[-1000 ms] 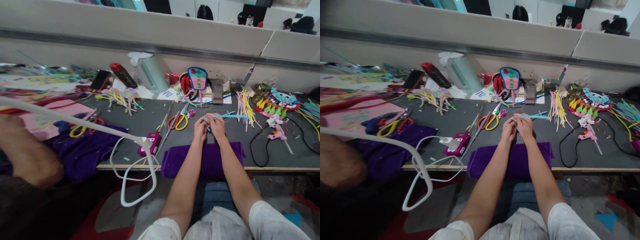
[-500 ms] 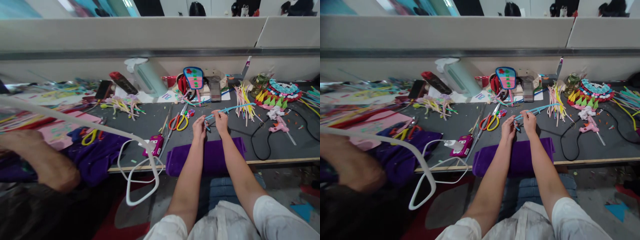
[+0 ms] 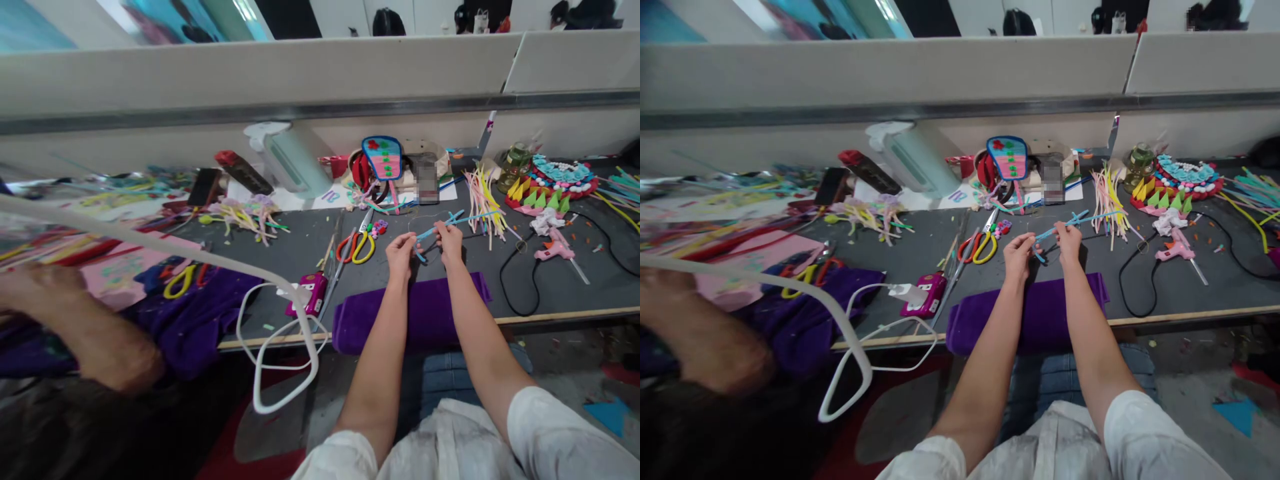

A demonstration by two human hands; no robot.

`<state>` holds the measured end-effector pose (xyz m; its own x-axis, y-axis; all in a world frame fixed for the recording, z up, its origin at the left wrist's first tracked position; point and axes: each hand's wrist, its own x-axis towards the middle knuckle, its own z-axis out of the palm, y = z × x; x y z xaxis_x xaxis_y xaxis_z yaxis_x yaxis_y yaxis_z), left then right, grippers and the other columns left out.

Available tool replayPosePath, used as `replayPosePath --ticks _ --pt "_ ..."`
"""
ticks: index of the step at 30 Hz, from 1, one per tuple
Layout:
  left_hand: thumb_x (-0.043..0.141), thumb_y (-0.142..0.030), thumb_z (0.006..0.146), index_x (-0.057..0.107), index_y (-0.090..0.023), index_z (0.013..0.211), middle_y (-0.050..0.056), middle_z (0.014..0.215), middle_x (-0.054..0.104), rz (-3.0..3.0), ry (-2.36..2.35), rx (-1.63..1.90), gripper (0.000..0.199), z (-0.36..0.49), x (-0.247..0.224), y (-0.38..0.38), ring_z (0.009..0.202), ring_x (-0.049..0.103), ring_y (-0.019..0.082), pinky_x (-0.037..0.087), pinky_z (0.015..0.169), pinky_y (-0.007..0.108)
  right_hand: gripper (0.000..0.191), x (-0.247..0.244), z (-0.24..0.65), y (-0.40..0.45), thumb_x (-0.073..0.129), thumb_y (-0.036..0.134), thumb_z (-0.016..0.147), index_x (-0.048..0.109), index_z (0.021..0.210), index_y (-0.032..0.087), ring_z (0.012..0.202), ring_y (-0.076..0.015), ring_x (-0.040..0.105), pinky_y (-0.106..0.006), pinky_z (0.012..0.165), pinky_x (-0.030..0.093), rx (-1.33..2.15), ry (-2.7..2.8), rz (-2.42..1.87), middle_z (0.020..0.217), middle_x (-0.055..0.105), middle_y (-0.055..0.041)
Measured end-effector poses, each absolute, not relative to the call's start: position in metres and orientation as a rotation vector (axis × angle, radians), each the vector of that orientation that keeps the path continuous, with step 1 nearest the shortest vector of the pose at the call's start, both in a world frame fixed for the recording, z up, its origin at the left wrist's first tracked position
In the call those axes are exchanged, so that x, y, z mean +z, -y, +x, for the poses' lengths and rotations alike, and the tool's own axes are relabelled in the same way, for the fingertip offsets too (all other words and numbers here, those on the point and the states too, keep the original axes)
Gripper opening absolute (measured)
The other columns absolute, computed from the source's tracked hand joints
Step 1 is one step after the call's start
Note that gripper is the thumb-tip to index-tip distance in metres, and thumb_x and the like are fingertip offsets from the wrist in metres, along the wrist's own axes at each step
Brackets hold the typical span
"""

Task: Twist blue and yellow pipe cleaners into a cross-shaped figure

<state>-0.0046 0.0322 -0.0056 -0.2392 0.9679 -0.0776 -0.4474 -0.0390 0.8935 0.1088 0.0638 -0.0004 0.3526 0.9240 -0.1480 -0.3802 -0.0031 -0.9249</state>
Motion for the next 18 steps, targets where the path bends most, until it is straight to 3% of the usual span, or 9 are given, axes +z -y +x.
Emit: replayPosePath --ticks 11,15,18 --pt "0.078 -0.031 0.059 0.070 -0.012 0.083 0.001 0.068 0.062 0.778 -1.068 1.637 0.032 -0.001 -0.006 -0.032 0.054 0.059 0.010 0.054 0.052 0.027 0.019 0.002 0.120 -0.065 0.058 0.033 0.077 0.050 0.070 0.018 0.045 -0.0035 0.038 -0.014 0.038 0.027 0.814 0.423 -1.028 0.059 0.050 0.0072" --pt "0.080 -0.031 0.057 0.069 -0.011 0.083 0.001 0.068 0.061 0.724 -1.043 1.635 0.034 -0.003 -0.005 -0.032 0.055 0.059 0.010 0.054 0.054 0.027 0.019 0.004 0.124 -0.064 0.058 0.032 0.077 0.047 0.087 0.020 0.046 -0.0047 0.043 -0.014 0.038 0.030 0.784 0.369 -0.984 0.067 0.061 0.0054" --pt "0.080 -0.032 0.057 0.069 -0.012 0.083 0.001 0.068 0.062 0.695 -1.021 1.637 0.035 -0.005 -0.005 -0.033 0.056 0.059 0.010 0.055 0.056 0.027 0.022 0.005 0.123 -0.063 0.053 0.038 0.082 0.047 0.095 0.021 0.038 -0.0045 0.038 -0.015 0.036 0.027 0.802 0.380 -1.013 0.056 0.058 0.0080"
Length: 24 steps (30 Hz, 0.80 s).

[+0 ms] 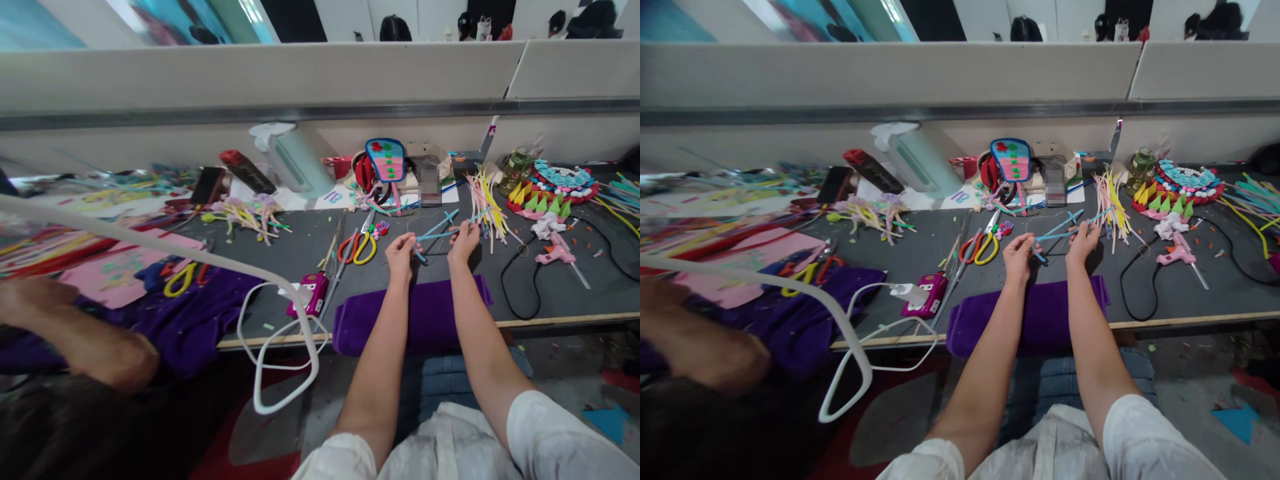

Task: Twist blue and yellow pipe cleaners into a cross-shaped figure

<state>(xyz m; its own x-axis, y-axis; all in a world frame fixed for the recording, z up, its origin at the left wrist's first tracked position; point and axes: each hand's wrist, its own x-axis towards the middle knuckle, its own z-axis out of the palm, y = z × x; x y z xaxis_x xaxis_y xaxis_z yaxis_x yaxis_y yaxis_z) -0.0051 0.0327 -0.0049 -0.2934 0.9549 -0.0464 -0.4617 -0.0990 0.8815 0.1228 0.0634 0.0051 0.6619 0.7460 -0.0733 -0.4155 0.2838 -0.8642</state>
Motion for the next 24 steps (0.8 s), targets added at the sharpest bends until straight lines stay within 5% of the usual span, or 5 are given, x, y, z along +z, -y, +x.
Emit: replayPosePath --ticks 10,18,24 --pt "0.081 -0.033 0.059 0.070 -0.013 0.084 0.001 0.069 0.063 0.717 -0.954 1.735 0.034 -0.0089 -0.0017 -0.0336 0.058 0.060 0.010 0.053 0.059 0.026 0.025 0.0074 0.1163 -0.0591 0.058 0.025 0.068 0.067 0.087 0.011 0.029 -0.0036 0.022 -0.019 0.033 0.012 1.173 0.620 -1.126 0.035 0.042 0.0102" --pt "0.081 -0.033 0.059 0.070 -0.014 0.084 0.001 0.070 0.063 0.676 -0.956 1.806 0.034 -0.0119 -0.0031 -0.0381 0.058 0.060 0.010 0.053 0.059 0.025 0.029 0.0067 0.1170 -0.0592 0.056 0.028 0.065 0.069 0.086 0.012 0.030 -0.0057 0.030 -0.020 0.034 0.013 1.176 0.694 -1.266 0.037 0.040 0.0096" --pt "0.079 -0.034 0.062 0.071 -0.014 0.086 0.002 0.069 0.063 0.818 -0.916 1.686 0.031 -0.0093 -0.0026 -0.0336 0.058 0.060 0.011 0.053 0.059 0.027 0.028 0.0009 0.1240 -0.0606 0.056 0.034 0.071 0.072 0.082 0.013 0.045 -0.0114 0.047 -0.023 0.047 0.036 0.899 1.055 -1.333 0.049 0.059 0.0016"
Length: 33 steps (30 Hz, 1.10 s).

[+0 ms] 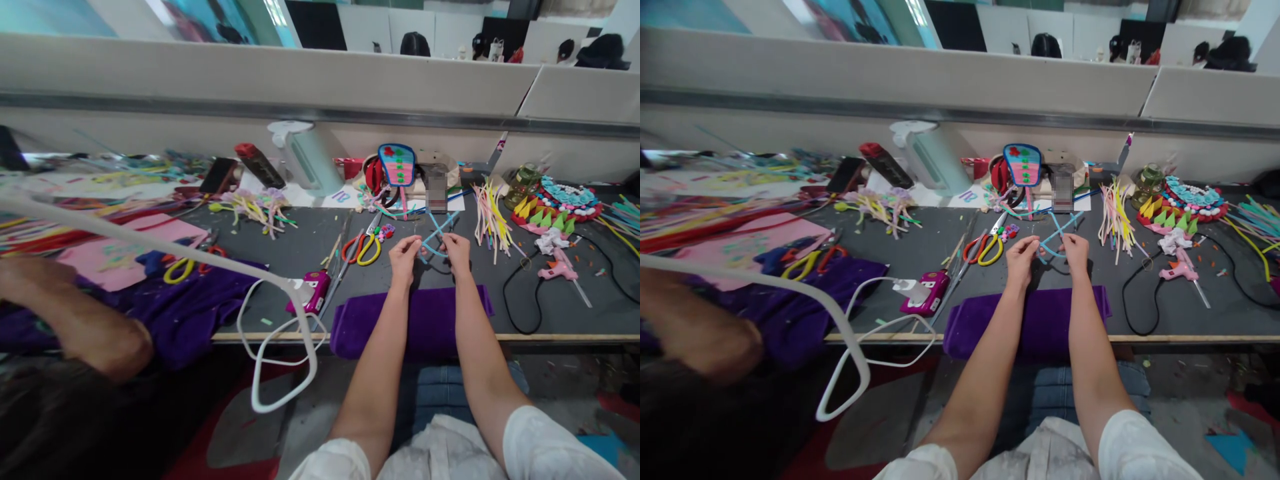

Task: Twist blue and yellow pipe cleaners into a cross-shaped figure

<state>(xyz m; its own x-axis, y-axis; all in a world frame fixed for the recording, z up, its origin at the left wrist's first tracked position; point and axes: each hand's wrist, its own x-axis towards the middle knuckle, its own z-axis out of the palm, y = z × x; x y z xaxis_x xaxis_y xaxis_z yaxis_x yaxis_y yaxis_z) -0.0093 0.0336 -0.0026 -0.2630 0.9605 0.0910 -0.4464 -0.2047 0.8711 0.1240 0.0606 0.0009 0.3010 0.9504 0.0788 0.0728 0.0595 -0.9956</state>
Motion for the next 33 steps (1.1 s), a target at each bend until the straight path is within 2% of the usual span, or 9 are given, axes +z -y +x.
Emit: replayPosePath --ticks 2,4,8,10,19,23,27,30,33 --pt "0.078 -0.034 0.064 0.072 -0.015 0.084 0.002 0.073 0.062 0.935 -0.894 1.625 0.029 -0.007 0.000 -0.030 0.060 0.060 0.012 0.054 0.060 0.029 0.026 0.000 0.128 -0.061 0.057 0.034 0.073 0.072 0.081 0.015 0.064 -0.0155 0.057 -0.026 0.063 0.044 0.686 1.162 -1.353 0.069 0.069 -0.0039" --pt "0.076 -0.034 0.066 0.073 -0.016 0.083 0.002 0.075 0.061 1.054 -0.900 1.599 0.025 -0.005 0.002 -0.028 0.060 0.060 0.013 0.053 0.059 0.029 0.026 0.002 0.130 -0.060 0.056 0.034 0.076 0.071 0.089 0.016 0.078 -0.0178 0.060 -0.028 0.076 0.045 0.510 1.194 -1.396 0.085 0.071 -0.0066" --pt "0.073 -0.033 0.069 0.074 -0.018 0.081 0.002 0.076 0.060 1.219 -0.969 1.614 0.019 -0.001 0.007 -0.025 0.057 0.058 0.011 0.050 0.058 0.026 0.039 0.011 0.126 -0.054 0.041 0.035 0.089 0.058 0.121 0.019 0.081 -0.0158 0.060 -0.029 0.082 0.044 0.423 1.188 -1.376 0.086 0.069 -0.0051" --pt "0.071 -0.031 0.072 0.074 -0.019 0.080 0.002 0.076 0.060 1.304 -0.994 1.618 0.016 0.001 0.008 -0.024 0.057 0.057 0.011 0.048 0.058 0.025 0.043 0.018 0.123 -0.051 0.040 0.039 0.091 0.054 0.126 0.020 0.084 -0.0153 0.059 -0.028 0.084 0.043 0.424 1.215 -1.318 0.089 0.067 -0.0053" --pt "0.057 -0.024 0.084 0.074 -0.022 0.091 0.005 0.077 0.058 1.815 -0.994 1.592 0.019 0.006 0.005 -0.018 0.071 0.055 0.014 0.042 0.067 0.025 0.046 0.029 0.133 -0.049 0.063 0.046 0.075 0.064 0.112 0.019 0.080 -0.0153 0.052 -0.031 0.081 0.045 0.445 1.277 -1.313 0.089 0.057 -0.0033" --pt "0.052 -0.027 0.088 0.073 -0.022 0.098 0.006 0.082 0.058 1.967 -1.008 1.454 0.024 0.007 0.007 -0.015 0.075 0.055 0.014 0.042 0.070 0.025 0.027 0.026 0.139 -0.051 0.061 0.037 0.077 0.068 0.095 0.018 0.078 -0.0167 0.052 -0.034 0.081 0.045 0.424 1.310 -1.406 0.083 0.058 -0.0032" --pt "0.052 -0.028 0.087 0.073 -0.022 0.098 0.006 0.083 0.058 1.967 -1.033 1.407 0.024 0.009 0.009 -0.014 0.074 0.055 0.014 0.041 0.070 0.024 0.017 0.032 0.137 -0.043 0.058 0.031 0.081 0.070 0.082 0.019 0.100 -0.0234 0.052 -0.043 0.094 0.040 0.178 1.343 -1.452 0.099 0.059 -0.0096" --pt "0.053 -0.025 0.086 0.073 -0.022 0.095 0.006 0.082 0.059 1.912 -1.013 1.424 0.022 0.010 0.009 -0.015 0.075 0.056 0.015 0.041 0.070 0.025 0.019 0.044 0.131 -0.031 0.055 0.028 0.084 0.073 0.090 0.024 0.120 -0.0266 0.043 -0.049 0.103 0.032 0.006 1.355 -1.436 0.123 0.051 -0.0111" --pt "0.058 -0.023 0.082 0.072 -0.021 0.081 0.006 0.078 0.060 1.814 -0.977 1.447 0.015 0.011 0.005 -0.019 0.073 0.055 0.016 0.042 0.071 0.026 0.027 0.055 0.120 -0.019 0.049 0.022 0.085 0.072 0.099 0.029 0.124 -0.0249 0.043 -0.050 0.108 0.030 0.122 1.413 -1.306 0.128 0.050 -0.0076"
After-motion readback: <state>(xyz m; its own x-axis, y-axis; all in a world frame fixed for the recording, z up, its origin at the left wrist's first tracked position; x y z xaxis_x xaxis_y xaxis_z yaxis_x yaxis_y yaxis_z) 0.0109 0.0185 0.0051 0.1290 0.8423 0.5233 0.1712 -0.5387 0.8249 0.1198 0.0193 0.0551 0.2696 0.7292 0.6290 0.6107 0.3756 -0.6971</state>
